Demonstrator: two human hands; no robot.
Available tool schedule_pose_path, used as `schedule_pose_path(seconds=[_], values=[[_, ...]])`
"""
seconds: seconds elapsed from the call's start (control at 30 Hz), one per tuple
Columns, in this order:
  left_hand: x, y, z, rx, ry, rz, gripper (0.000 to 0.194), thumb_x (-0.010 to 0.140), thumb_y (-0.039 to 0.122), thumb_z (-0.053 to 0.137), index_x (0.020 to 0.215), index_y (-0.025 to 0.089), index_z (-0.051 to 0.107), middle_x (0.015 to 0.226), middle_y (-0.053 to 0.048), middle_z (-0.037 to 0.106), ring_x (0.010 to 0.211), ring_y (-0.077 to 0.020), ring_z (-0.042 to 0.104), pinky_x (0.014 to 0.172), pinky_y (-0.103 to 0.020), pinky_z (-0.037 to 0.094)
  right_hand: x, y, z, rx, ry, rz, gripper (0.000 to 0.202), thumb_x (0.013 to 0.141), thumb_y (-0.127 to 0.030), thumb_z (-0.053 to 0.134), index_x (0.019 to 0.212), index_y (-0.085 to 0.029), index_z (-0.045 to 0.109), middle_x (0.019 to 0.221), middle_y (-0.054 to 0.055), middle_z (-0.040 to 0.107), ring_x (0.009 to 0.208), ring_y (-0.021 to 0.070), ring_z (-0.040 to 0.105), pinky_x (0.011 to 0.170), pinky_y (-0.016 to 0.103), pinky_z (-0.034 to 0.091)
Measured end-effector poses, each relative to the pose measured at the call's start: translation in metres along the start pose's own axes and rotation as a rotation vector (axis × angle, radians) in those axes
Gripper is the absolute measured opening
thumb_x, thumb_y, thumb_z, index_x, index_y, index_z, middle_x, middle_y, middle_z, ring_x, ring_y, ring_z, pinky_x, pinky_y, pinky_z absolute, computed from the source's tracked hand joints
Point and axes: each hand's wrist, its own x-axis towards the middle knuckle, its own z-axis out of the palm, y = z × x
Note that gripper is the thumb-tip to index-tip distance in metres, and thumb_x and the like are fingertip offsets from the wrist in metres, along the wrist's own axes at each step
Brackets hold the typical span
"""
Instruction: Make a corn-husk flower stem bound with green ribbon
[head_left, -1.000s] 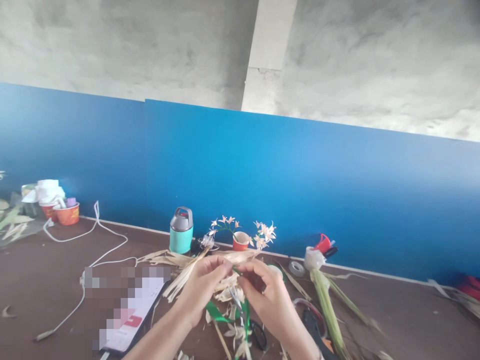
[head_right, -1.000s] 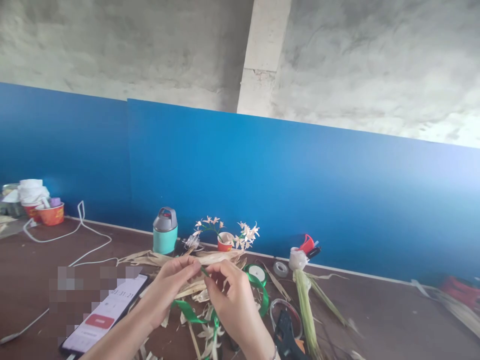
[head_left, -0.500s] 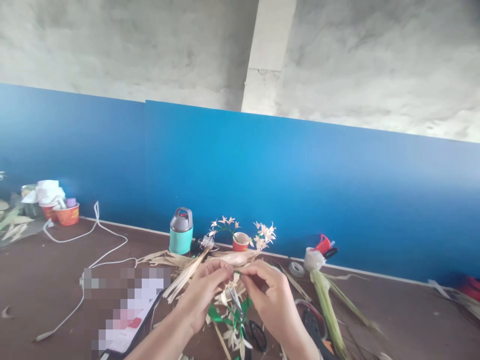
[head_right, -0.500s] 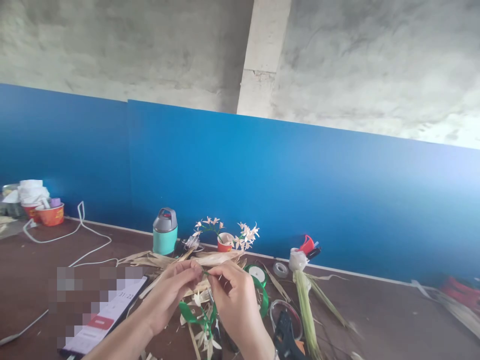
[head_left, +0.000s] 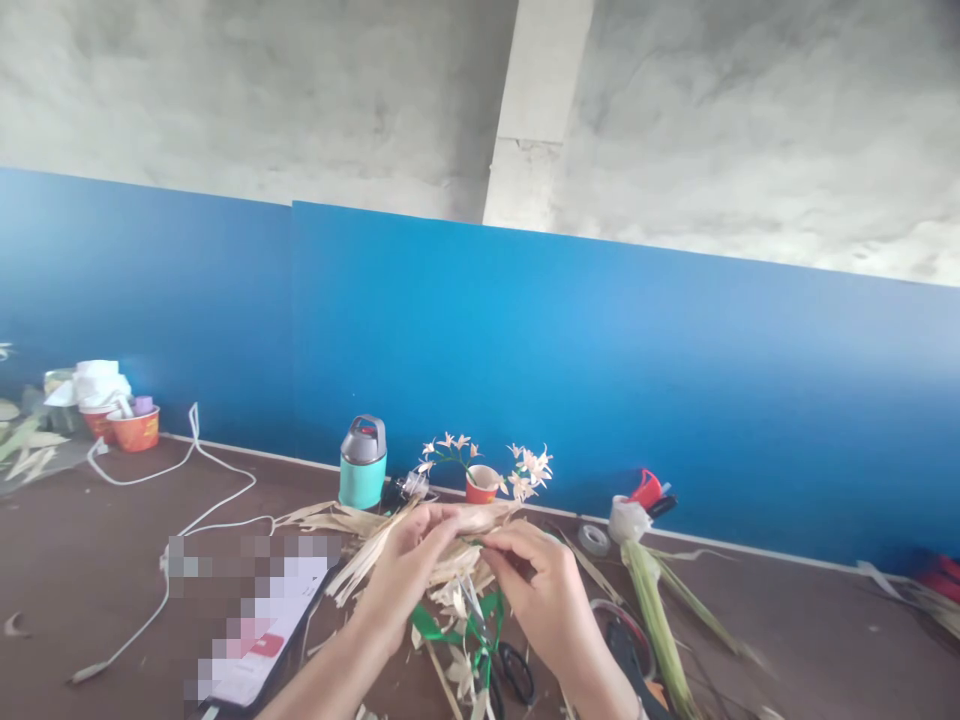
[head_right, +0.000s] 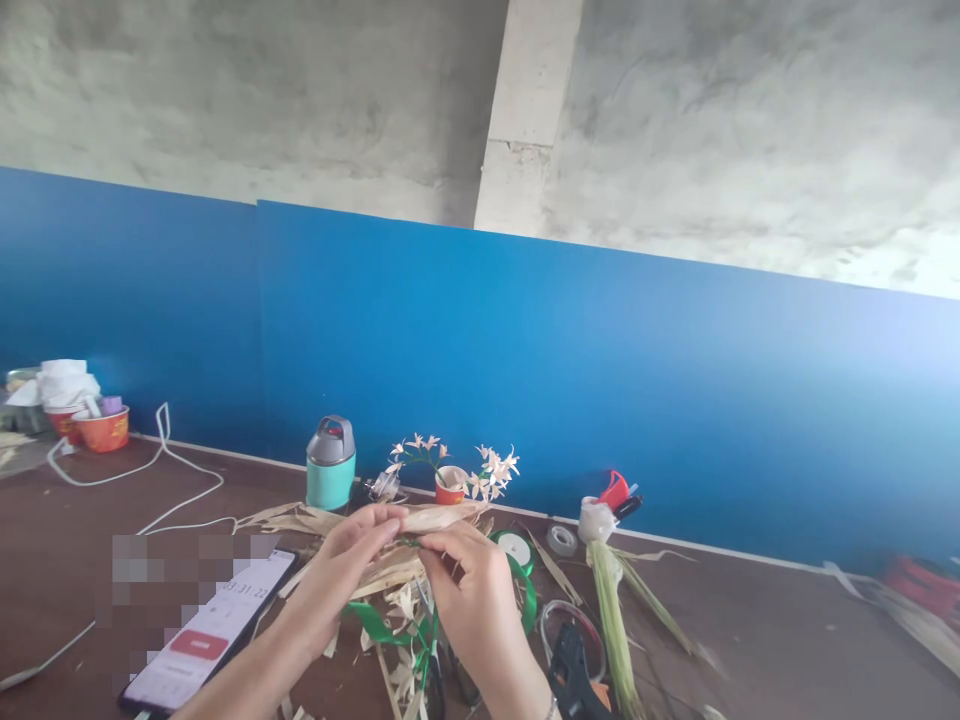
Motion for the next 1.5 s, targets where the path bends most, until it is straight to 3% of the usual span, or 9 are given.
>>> schedule_pose_path(seconds=[0.23, 0.67, 0.87, 1.0, 1.07, 1.17, 1.27, 1.4, 1.5], values=[[0.002, -0.005, -0.005, 0.306, -0.106, 0.34, 0.015, 0.078, 0.035, 0.059, 0.079, 0.022, 0.067, 0.089, -0.005, 0.066, 0.089, -0.0233, 0.058, 0.08, -0.033, 0.041, -0.001, -0.001, -0.001, -0.002, 0.007, 0.011, 0.014, 0.081, -0.015, 0.055, 0.078, -0.02, 0.069, 0.08, 0.005, 0.07, 0.074, 0.0183, 0.064, 0.066, 0.025, 0.05], [0.002, -0.02, -0.008, 0.995, 0.104, 0.832, 0.021, 0.087, 0.015, 0.04, 0.072, 0.02, 0.054, 0.071, -0.004, 0.06, 0.076, -0.0216, 0.051, 0.071, -0.035, 0.031, -0.004, 0.006, 0.008, -0.312, -0.081, 0.002, 0.018, 0.079, -0.008, 0.049, 0.068, -0.019, 0.058, 0.069, 0.002, 0.061, 0.063, 0.0155, 0.057, 0.058, 0.024, 0.04], [0.006, -0.032, -0.003, 1.107, 0.169, 0.725, 0.024, 0.086, 0.015, 0.039, 0.069, 0.019, 0.055, 0.072, -0.006, 0.061, 0.077, -0.0246, 0.052, 0.071, -0.038, 0.03, -0.008, 0.007, 0.02, -0.384, -0.087, 0.096, 0.017, 0.076, -0.009, 0.048, 0.065, -0.018, 0.058, 0.064, 0.003, 0.062, 0.059, 0.017, 0.057, 0.056, 0.025, 0.039], [0.013, -0.027, -0.007, 0.685, 0.047, 0.479, 0.026, 0.086, 0.034, 0.046, 0.07, 0.021, 0.062, 0.075, -0.007, 0.066, 0.077, -0.0251, 0.058, 0.071, -0.035, 0.039, -0.004, 0.015, 0.017, -0.058, -0.018, 0.29, 0.014, 0.075, -0.02, 0.054, 0.064, -0.017, 0.062, 0.057, 0.002, 0.062, 0.054, 0.0166, 0.056, 0.052, 0.025, 0.041], [0.014, -0.021, -0.009, 0.377, 0.012, 0.319, 0.03, 0.086, 0.043, 0.046, 0.093, 0.021, 0.066, 0.095, -0.009, 0.069, 0.093, -0.0269, 0.06, 0.079, -0.034, 0.042, -0.001, 0.018, 0.013, 0.215, 0.012, 0.447, 0.017, 0.074, -0.031, 0.059, 0.067, -0.016, 0.063, 0.054, 0.001, 0.06, 0.047, 0.0146, 0.053, 0.047, 0.024, 0.041], [0.01, -0.014, -0.008, 0.109, -0.29, 0.087, 0.041, 0.084, 0.047, 0.051, 0.114, 0.021, 0.061, 0.111, -0.009, 0.066, 0.106, -0.0253, 0.058, 0.087, -0.034, 0.044, 0.002, 0.021, 0.01, 0.559, 0.019, 0.586, 0.026, 0.068, -0.04, 0.068, 0.071, -0.014, 0.063, 0.056, -0.001, 0.058, 0.047, 0.0127, 0.054, 0.047, 0.023, 0.045], [0.006, -0.014, -0.004, 0.126, -0.498, -0.008, 0.039, 0.08, 0.041, 0.058, 0.111, 0.018, 0.063, 0.091, -0.007, 0.07, 0.084, -0.0221, 0.064, 0.073, -0.031, 0.048, 0.003, 0.025, 0.01, 0.663, -0.02, 0.584, 0.03, 0.067, -0.043, 0.07, 0.075, -0.014, 0.063, 0.061, 0.0, 0.06, 0.053, 0.0136, 0.057, 0.053, 0.024, 0.049], [0.009, -0.017, -0.005, 0.405, -0.317, 0.08, 0.03, 0.084, 0.035, 0.046, 0.079, 0.016, 0.069, 0.057, 0.0, 0.062, 0.051, -0.014, 0.053, 0.052, -0.025, 0.039, 0.004, 0.036, 0.008, 0.162, -0.144, 0.54, 0.036, 0.089, -0.04, 0.04, 0.088, -0.014, 0.064, 0.077, 0.007, 0.068, 0.066, 0.0172, 0.065, 0.055, 0.023, 0.05], [0.012, -0.015, -0.008, 0.51, -0.189, 0.109, 0.03, 0.083, 0.032, 0.042, 0.073, 0.015, 0.066, 0.061, -0.001, 0.063, 0.047, -0.0128, 0.05, 0.049, -0.025, 0.037, -0.003, 0.044, 0.012, -0.473, -0.405, 0.519, 0.03, 0.085, -0.02, 0.039, 0.08, -0.013, 0.068, 0.079, 0.013, 0.072, 0.073, 0.0217, 0.069, 0.062, 0.028, 0.051]])
